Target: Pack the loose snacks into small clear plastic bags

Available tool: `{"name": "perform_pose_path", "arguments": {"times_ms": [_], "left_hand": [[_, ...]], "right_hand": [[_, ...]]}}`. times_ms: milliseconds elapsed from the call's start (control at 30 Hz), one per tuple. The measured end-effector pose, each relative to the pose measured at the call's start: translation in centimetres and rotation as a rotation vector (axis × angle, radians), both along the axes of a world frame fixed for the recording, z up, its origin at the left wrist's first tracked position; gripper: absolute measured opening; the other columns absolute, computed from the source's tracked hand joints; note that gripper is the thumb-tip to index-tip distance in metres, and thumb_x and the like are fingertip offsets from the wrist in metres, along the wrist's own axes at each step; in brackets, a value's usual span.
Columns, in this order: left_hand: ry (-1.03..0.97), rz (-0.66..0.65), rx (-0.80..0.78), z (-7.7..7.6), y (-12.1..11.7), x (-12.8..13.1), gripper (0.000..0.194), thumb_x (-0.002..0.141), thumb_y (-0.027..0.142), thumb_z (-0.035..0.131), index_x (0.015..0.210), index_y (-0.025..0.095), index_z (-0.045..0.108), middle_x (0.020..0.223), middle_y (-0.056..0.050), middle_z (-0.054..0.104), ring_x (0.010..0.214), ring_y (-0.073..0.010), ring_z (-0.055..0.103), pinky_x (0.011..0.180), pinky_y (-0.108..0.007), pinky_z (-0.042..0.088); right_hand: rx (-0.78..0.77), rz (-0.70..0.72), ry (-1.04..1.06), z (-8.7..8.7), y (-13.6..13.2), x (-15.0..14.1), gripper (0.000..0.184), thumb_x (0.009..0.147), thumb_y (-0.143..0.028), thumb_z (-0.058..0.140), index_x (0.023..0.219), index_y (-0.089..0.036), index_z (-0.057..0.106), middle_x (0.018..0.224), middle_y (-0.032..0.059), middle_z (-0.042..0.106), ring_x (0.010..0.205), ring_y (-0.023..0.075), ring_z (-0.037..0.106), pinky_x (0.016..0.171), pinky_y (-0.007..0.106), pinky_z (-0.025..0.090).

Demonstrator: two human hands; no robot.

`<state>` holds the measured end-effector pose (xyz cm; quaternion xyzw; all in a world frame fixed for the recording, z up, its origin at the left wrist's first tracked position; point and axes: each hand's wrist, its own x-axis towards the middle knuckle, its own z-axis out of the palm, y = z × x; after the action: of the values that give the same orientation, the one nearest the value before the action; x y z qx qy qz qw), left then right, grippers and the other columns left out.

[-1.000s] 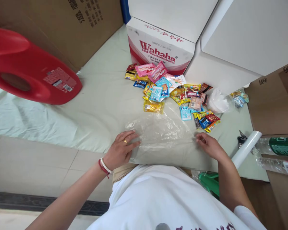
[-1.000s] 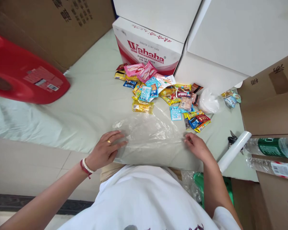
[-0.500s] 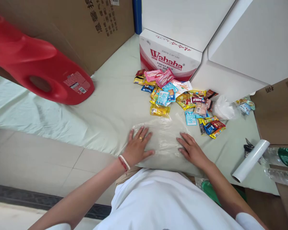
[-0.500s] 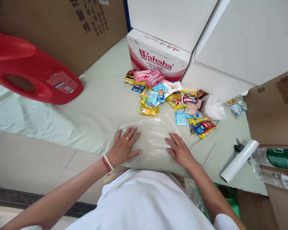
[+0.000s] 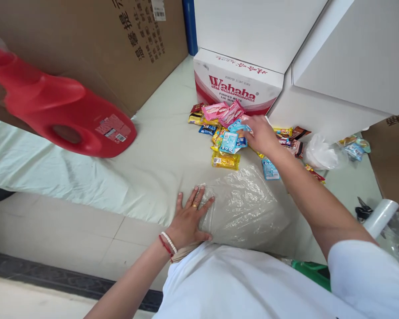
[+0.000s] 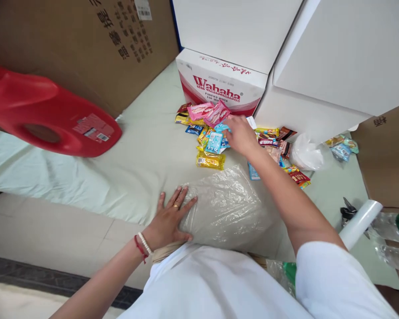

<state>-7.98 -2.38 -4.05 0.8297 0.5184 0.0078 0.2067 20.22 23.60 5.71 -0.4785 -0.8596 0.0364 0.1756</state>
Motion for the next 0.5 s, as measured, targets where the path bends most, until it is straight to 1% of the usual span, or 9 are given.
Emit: {"name": "perform_pose_path", "arguments": {"times_ms": [33, 100, 167, 200, 267, 333, 433, 467, 500], "left_hand": [[0.0, 0.005, -0.003, 0.1, -0.1, 0.0, 0.124, 0.059, 0.076, 0.083, 0.163, 0.033, 0.032, 0.174, -0.019, 0.008, 0.16, -0.0452, 0.013, 0.121, -0.075, -0.004], [-0.001, 0.013, -0.006, 0.2, -0.3, 0.1, 0.122, 0.06, 0.075, 0.083, 0.163, 0.032, 0.032, 0.174, -0.019, 0.009, 0.16, -0.0454, 0.013, 0.122, -0.075, -0.003], [-0.007, 0.016, -0.003, 0.2, -0.5, 0.0, 0.119, 0.062, 0.075, 0.082, 0.162, 0.032, 0.034, 0.174, -0.018, 0.01, 0.159, -0.0458, 0.015, 0.122, -0.074, -0.002], [-0.014, 0.016, 0.002, 0.2, -0.5, 0.0, 0.118, 0.062, 0.075, 0.082, 0.162, 0.033, 0.034, 0.174, -0.018, 0.011, 0.159, -0.0459, 0.016, 0.122, -0.074, -0.002], [-0.034, 0.012, 0.016, 0.1, -0.6, -0.2, 0.116, 0.064, 0.075, 0.08, 0.162, 0.034, 0.034, 0.174, -0.016, 0.012, 0.158, -0.0456, 0.019, 0.123, -0.074, -0.002], [-0.053, 0.004, 0.032, -0.1, -0.7, -0.4, 0.114, 0.065, 0.075, 0.08, 0.162, 0.034, 0.035, 0.174, -0.016, 0.014, 0.158, -0.0452, 0.021, 0.123, -0.073, -0.003], [-0.065, 0.002, 0.049, -0.2, -0.9, -0.5, 0.114, 0.065, 0.075, 0.08, 0.162, 0.035, 0.034, 0.174, -0.015, 0.014, 0.158, -0.044, 0.022, 0.124, -0.071, -0.003], [-0.068, 0.006, 0.052, -0.2, -0.9, -0.5, 0.114, 0.065, 0.075, 0.079, 0.162, 0.035, 0.034, 0.174, -0.015, 0.015, 0.158, -0.0434, 0.022, 0.125, -0.07, -0.004], [-0.07, 0.012, 0.055, -0.2, -0.9, -0.5, 0.114, 0.066, 0.076, 0.079, 0.162, 0.035, 0.034, 0.174, -0.015, 0.015, 0.158, -0.0428, 0.022, 0.125, -0.069, -0.004]], "right_hand": [[0.061, 0.008, -0.036, 0.2, 2.4, -1.8, 0.042, 0.1, -0.03, 0.049, 0.135, -0.012, 0.062, 0.134, 0.0179, 0.064, 0.131, 0.035, 0.051, 0.111, 0.054, 0.042], [0.137, 0.054, -0.123, 0.2, 6.3, -4.8, 0.05, 0.098, -0.019, 0.046, 0.148, -0.01, 0.052, 0.149, 0.0168, 0.055, 0.142, 0.034, 0.041, 0.119, 0.056, 0.032], [0.111, 0.122, -0.218, 0.1, 8.9, -6.7, 0.05, 0.096, -0.015, 0.047, 0.145, -0.009, 0.054, 0.146, 0.0164, 0.058, 0.143, 0.0341, 0.04, 0.12, 0.06, 0.025], [0.073, 0.142, -0.284, 0.1, 9.7, -7.0, 0.046, 0.095, -0.016, 0.049, 0.139, -0.007, 0.059, 0.139, 0.0176, 0.062, 0.141, 0.0354, 0.042, 0.119, 0.062, 0.026], [-0.014, 0.136, -0.428, 0.7, 10.7, -6.7, 0.037, 0.094, -0.022, 0.056, 0.124, -0.005, 0.068, 0.124, 0.0208, 0.068, 0.132, 0.0386, 0.049, 0.113, 0.062, 0.033], [-0.098, 0.105, -0.508, 2.2, 11.4, -5.4, 0.034, 0.093, -0.029, 0.061, 0.116, -0.006, 0.071, 0.116, 0.0205, 0.07, 0.123, 0.0376, 0.056, 0.106, 0.055, 0.041], [-0.221, 0.138, -0.473, 5.1, 12.8, -3.4, 0.04, 0.096, -0.042, 0.062, 0.12, -0.01, 0.069, 0.114, 0.0149, 0.071, 0.107, 0.0276, 0.063, 0.096, 0.043, 0.047], [-0.253, 0.162, -0.455, 5.8, 13.3, -3.2, 0.043, 0.096, -0.045, 0.062, 0.122, -0.011, 0.068, 0.115, 0.0141, 0.071, 0.102, 0.0251, 0.064, 0.093, 0.04, 0.047], [-0.274, 0.183, -0.443, 6.1, 14.0, -3.3, 0.046, 0.097, -0.047, 0.061, 0.124, -0.01, 0.067, 0.117, 0.0143, 0.07, 0.101, 0.0239, 0.064, 0.092, 0.039, 0.048]]}}
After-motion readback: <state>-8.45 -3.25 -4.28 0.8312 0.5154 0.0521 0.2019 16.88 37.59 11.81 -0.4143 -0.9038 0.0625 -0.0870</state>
